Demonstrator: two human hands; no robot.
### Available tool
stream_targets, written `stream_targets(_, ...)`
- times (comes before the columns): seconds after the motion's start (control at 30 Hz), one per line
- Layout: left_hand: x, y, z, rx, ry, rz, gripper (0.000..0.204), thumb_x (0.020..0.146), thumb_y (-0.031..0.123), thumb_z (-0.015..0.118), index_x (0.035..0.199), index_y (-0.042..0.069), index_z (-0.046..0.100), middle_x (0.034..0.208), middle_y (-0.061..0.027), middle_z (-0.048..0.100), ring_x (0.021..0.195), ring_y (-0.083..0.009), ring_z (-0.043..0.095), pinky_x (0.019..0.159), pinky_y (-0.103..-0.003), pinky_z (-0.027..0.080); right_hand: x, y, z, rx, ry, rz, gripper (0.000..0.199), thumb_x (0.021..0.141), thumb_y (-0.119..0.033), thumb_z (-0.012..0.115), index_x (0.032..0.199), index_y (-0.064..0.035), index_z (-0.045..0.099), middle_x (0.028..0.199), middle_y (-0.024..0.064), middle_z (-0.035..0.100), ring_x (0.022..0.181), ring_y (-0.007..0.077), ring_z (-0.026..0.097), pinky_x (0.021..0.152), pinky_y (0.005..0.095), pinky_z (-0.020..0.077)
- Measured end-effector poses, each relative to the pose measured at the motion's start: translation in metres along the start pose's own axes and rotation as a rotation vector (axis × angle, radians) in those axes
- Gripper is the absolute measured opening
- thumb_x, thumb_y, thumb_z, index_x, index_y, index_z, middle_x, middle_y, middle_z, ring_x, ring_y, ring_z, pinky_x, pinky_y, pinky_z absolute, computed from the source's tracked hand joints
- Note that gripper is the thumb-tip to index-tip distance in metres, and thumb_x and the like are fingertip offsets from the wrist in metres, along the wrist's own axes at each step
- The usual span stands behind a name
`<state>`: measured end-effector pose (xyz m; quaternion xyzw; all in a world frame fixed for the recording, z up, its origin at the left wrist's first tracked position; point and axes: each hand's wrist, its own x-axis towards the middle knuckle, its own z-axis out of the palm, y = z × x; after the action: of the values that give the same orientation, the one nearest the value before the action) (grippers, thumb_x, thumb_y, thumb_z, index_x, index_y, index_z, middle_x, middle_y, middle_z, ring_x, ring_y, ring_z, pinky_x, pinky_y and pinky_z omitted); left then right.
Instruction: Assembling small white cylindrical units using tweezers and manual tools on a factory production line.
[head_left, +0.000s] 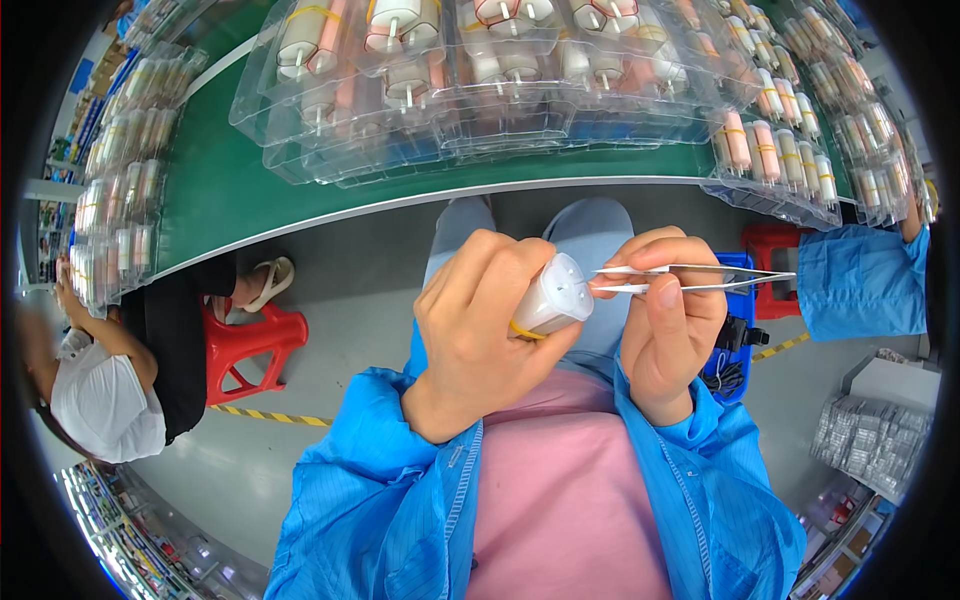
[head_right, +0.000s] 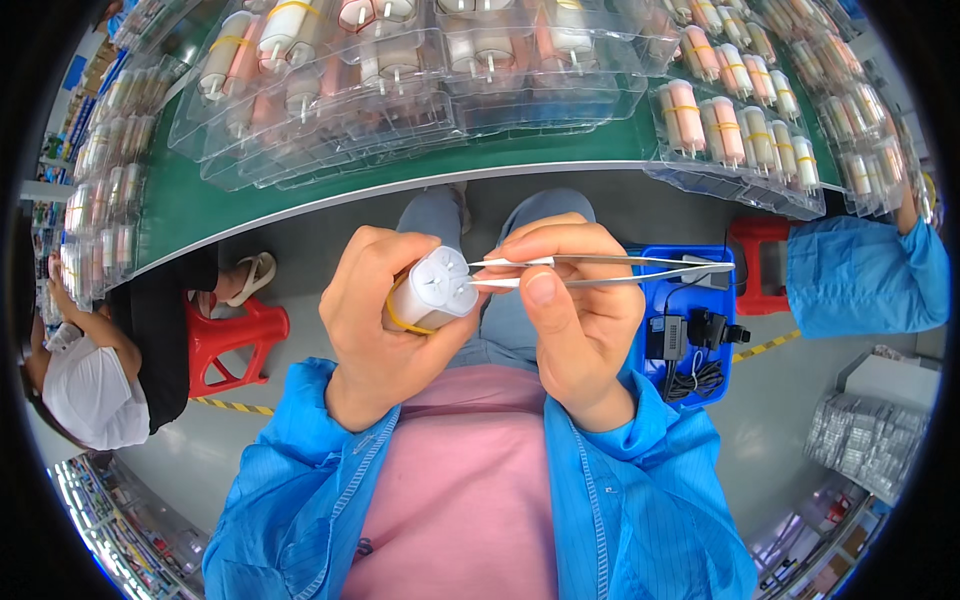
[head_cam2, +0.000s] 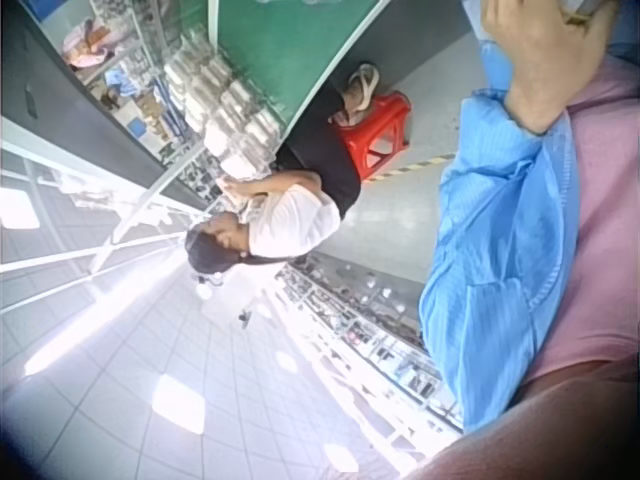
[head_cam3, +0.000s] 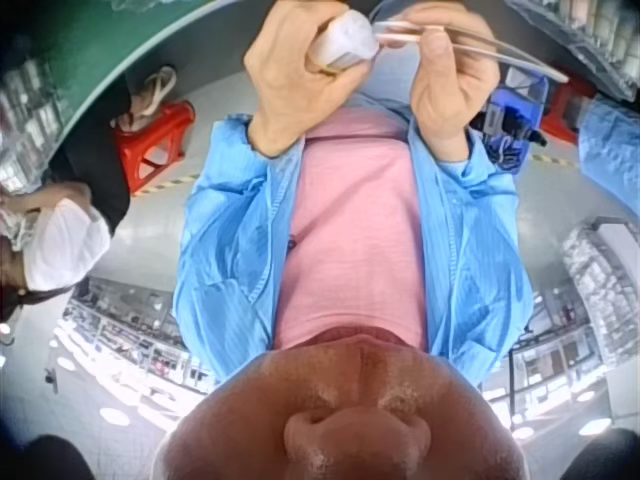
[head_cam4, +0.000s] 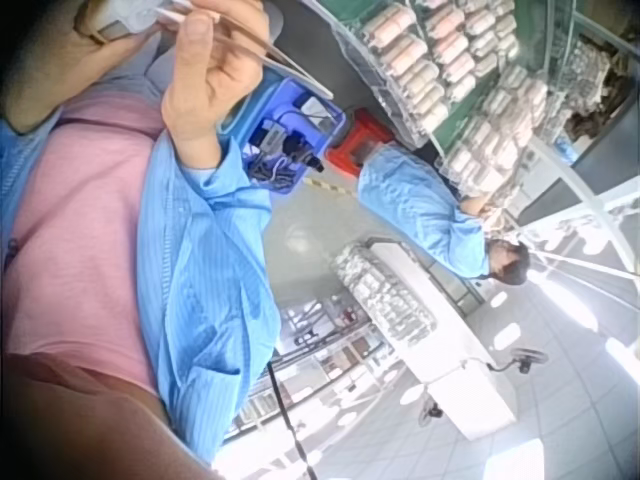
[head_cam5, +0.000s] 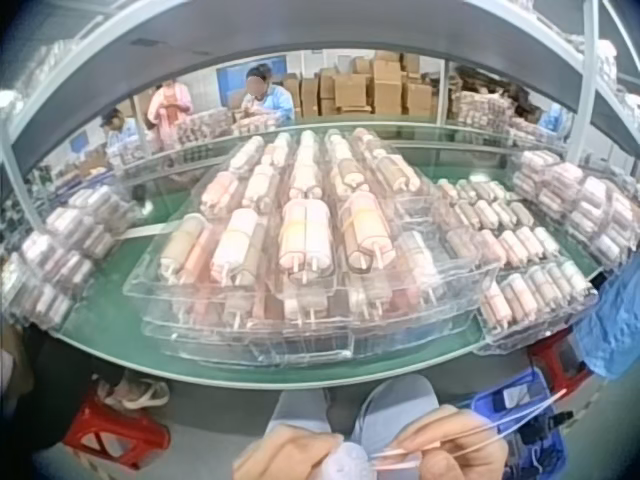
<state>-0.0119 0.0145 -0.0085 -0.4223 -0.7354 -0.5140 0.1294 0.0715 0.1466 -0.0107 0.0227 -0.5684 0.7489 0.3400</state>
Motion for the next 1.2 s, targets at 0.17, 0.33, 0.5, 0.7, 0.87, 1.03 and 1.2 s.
stream_targets(0.17,0.0,0.0,0.001,0.015,-0.007,-0.001,0.045,0.055,0.001,0.08,0.095,0.002,0.059,0.079,-0.0105,0.058,0.067,-0.0247,0.057,0.057,-0.031,0.045,-0.001,-0.001,0.0,-0.007,0.009,0.012,0.022,0.093,-0.013,0.055,0.104,0.0065,0.054,0.097,0.0173,0.057,0.085,0.0202,0.063,0.076,0.0321,0.0557)
stream_targets(0.33,0.001,0.0,0.003,0.012,0.015,0.018,0.044,0.055,0.0,0.079,0.095,0.003,0.059,0.08,-0.0106,0.057,0.067,-0.0245,0.056,0.057,-0.031,0.045,-0.001,-0.001,-0.002,-0.007,-0.004,-0.012,0.022,0.092,-0.013,0.057,0.102,0.006,0.055,0.095,0.0177,0.058,0.083,0.0202,0.063,0.075,0.0315,0.0546)
stream_targets(0.5,-0.001,-0.002,0.006,0.021,0.075,0.033,0.044,0.056,0.0,0.078,0.094,0.003,0.058,0.081,-0.0097,0.056,0.069,-0.0236,0.055,0.057,-0.03,0.044,-0.001,0.0,-0.001,-0.028,-0.047,-0.103,0.023,0.09,-0.015,0.061,0.099,0.0055,0.058,0.093,0.0188,0.06,0.083,0.0211,0.061,0.077,0.0318,0.0513)
stream_targets(0.7,-0.002,-0.004,0.005,0.082,0.074,0.055,0.042,0.057,0.001,0.079,0.093,0.004,0.059,0.08,-0.0096,0.056,0.069,-0.0234,0.055,0.057,-0.03,0.044,0.001,0.001,0.002,-0.093,-0.046,-0.065,0.028,0.089,-0.024,0.062,0.096,0.0031,0.058,0.09,0.0174,0.058,0.08,0.0204,0.057,0.073,0.0304,0.0478)
stream_targets(0.87,-0.005,-0.007,0.007,0.152,0.093,0.078,0.041,0.057,0.003,0.081,0.092,0.004,0.059,0.079,-0.0091,0.055,0.067,-0.0226,0.055,0.055,-0.03,0.044,-0.002,0.004,-0.001,-0.017,-0.035,-0.026,0.027,0.086,-0.019,0.066,0.097,0.0054,0.061,0.093,0.018,0.06,0.084,0.0207,0.059,0.078,0.031,0.048)
stream_targets(1.03,-0.002,-0.008,0.006,0.215,0.082,0.126,0.042,0.058,0.004,0.083,0.092,0.005,0.059,0.08,-0.0085,0.054,0.067,-0.0218,0.053,0.053,-0.029,0.042,0.001,0.004,-0.005,-0.024,-0.024,-0.058,0.027,0.087,-0.019,0.066,0.096,0.0055,0.06,0.093,0.018,0.06,0.082,0.02,0.06,0.077,0.031,0.0499)
stream_targets(1.2,-0.007,-0.009,0.009,0.232,0.18,0.185,0.048,0.056,0.005,0.086,0.094,0.005,0.057,0.086,-0.0094,0.052,0.071,-0.0233,0.052,0.058,-0.029,0.041,-0.001,0.002,-0.001,0.006,0.022,0.0,0.027,0.089,-0.02,0.063,0.098,0.0051,0.058,0.093,0.0182,0.06,0.079,0.0192,0.061,0.074,0.03,0.0513)
